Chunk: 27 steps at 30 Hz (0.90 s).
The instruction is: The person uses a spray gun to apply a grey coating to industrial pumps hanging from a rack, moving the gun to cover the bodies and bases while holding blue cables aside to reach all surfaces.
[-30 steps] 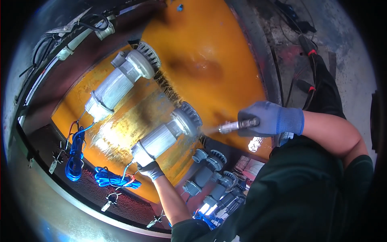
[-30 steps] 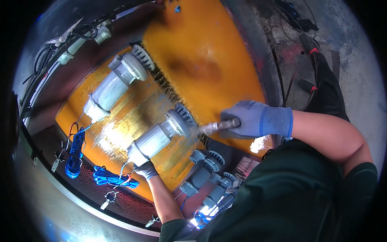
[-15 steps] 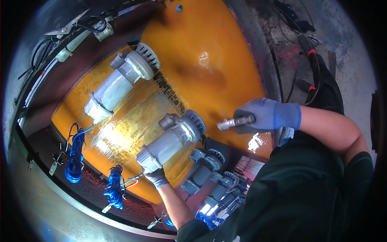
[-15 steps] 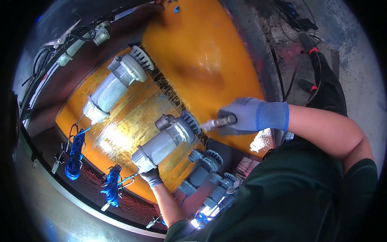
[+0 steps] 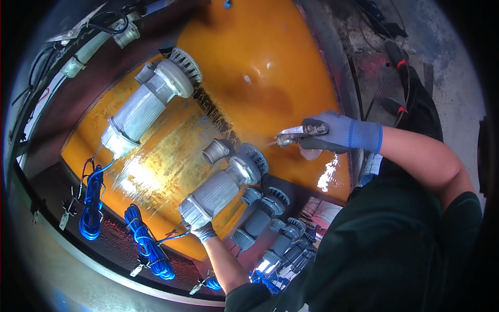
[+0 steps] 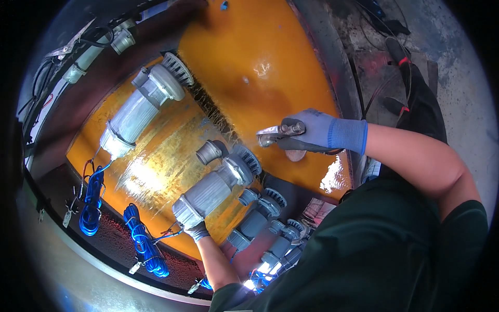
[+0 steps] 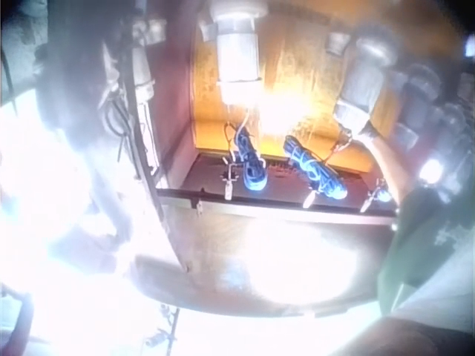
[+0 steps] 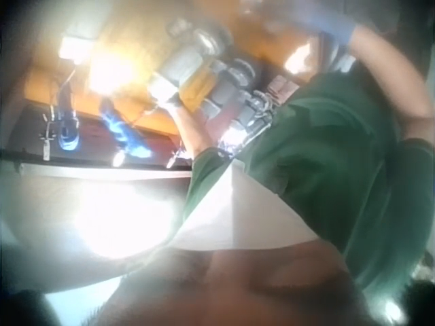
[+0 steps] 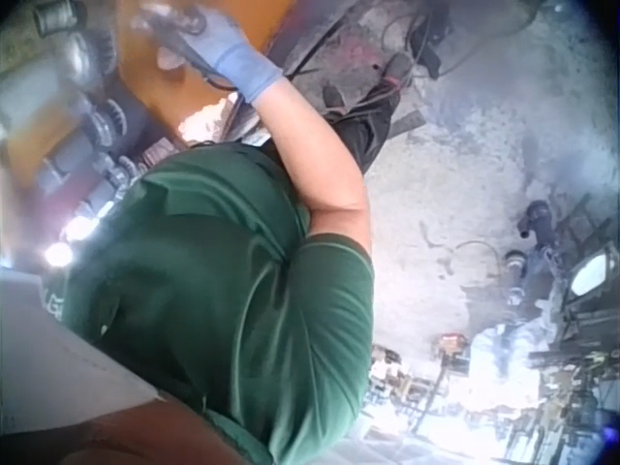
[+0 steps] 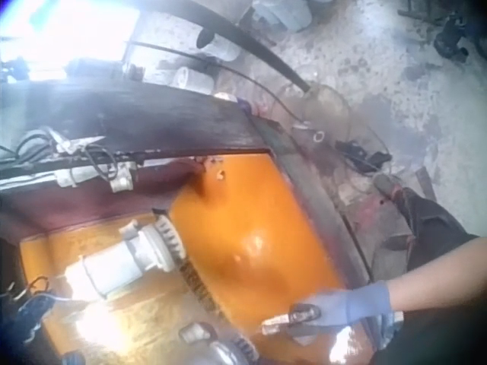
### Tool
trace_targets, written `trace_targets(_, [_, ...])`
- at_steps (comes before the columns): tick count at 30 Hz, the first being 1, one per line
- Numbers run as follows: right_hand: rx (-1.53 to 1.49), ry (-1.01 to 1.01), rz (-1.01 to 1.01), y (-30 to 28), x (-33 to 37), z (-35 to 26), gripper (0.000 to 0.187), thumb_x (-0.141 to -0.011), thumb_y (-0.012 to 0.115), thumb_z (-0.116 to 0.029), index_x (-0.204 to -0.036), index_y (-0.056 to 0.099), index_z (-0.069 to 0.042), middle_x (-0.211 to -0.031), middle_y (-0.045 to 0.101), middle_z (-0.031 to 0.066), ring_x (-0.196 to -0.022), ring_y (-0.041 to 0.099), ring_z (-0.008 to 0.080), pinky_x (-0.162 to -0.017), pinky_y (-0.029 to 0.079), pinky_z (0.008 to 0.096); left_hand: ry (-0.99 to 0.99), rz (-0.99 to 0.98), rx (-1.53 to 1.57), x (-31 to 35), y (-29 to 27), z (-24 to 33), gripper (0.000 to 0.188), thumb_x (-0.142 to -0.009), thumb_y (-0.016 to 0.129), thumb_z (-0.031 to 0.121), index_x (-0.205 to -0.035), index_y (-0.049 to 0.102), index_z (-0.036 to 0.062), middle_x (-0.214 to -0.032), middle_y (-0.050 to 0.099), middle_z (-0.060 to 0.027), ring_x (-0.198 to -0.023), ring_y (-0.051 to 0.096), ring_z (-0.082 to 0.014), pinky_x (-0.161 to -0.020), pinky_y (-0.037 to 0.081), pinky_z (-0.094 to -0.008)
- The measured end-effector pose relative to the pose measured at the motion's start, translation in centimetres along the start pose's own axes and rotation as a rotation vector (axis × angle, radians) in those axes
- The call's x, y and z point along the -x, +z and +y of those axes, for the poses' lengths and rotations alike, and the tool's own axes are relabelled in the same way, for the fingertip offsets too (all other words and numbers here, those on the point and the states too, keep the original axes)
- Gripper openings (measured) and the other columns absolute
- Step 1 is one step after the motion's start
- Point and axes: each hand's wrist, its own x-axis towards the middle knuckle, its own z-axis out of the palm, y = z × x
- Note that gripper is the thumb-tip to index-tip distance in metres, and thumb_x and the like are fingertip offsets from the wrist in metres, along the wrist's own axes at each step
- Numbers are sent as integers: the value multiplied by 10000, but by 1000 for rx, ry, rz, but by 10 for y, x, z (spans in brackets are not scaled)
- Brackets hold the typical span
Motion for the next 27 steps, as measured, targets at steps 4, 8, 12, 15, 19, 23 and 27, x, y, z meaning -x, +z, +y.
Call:
trace_targets(4, [-89,49,-26,-2,-13,13,484,-963,705,-519,-1122,708,-62,-963,769,169,-934,763,350,-871,587,425,97,32,16,-18,-29,24,741,-825,700,430,-1479,571,107,-1432,637,-106,-1359,569,-333,-1194,424,-461])
trace_targets(8, [-326,89,-98,1,-23,24,524,-958,710,-534,-1134,704,-41,-988,765,195,-941,771,307,-860,593,393,38,69,134,-30,-40,29,707,-764,745,438,-1373,637,94,-1368,650,-131,-1293,596,-349,-1132,471,-452])
trace_targets(12, [-75,-74,39,9,-24,23,443,-992,720,-456,-1118,713,-32,-959,787,122,-859,773,167,-783,595,322,-41,50,227,-30,-37,34,629,-796,760,385,-1347,649,104,-1341,655,-113,-1265,611,-312,-1097,490,-426])
trace_targets(15, [-431,9,25,-1,-20,7,412,-1000,737,-421,-1107,711,-24,-979,790,119,-873,772,173,-780,586,331,-195,-21,239,-14,-4,9,563,-883,719,388,-1375,637,126,-1348,649,-92,-1258,612,-264,-1094,486,-411])
trace_targets(19, [-304,-57,-53,-13,-16,11,423,-980,751,-448,-1085,711,-40,-972,785,118,-892,767,169,-767,578,324,-65,-34,3,-25,-23,14,542,-887,705,444,-1332,681,135,-1267,691,-99,-1207,640,-288,-1020,528,-434])
trace_targets(23, [-219,55,59,-17,-11,-17,404,-970,737,-438,-1090,707,-53,-986,773,157,-940,770,270,-835,575,372,-189,-300,-80,-43,-48,39,603,-912,661,435,-1427,624,122,-1369,652,-114,-1292,597,-292,-1106,481,-453])
trace_targets(27, [-146,-39,110,-21,-14,-6,372,-968,722,-387,-1110,685,-46,-1007,768,160,-940,770,306,-832,581,398,-154,-186,255,-14,-8,3,622,-955,633,423,-1497,569,124,-1461,603,-121,-1368,554,-307,-1161,449,-467])
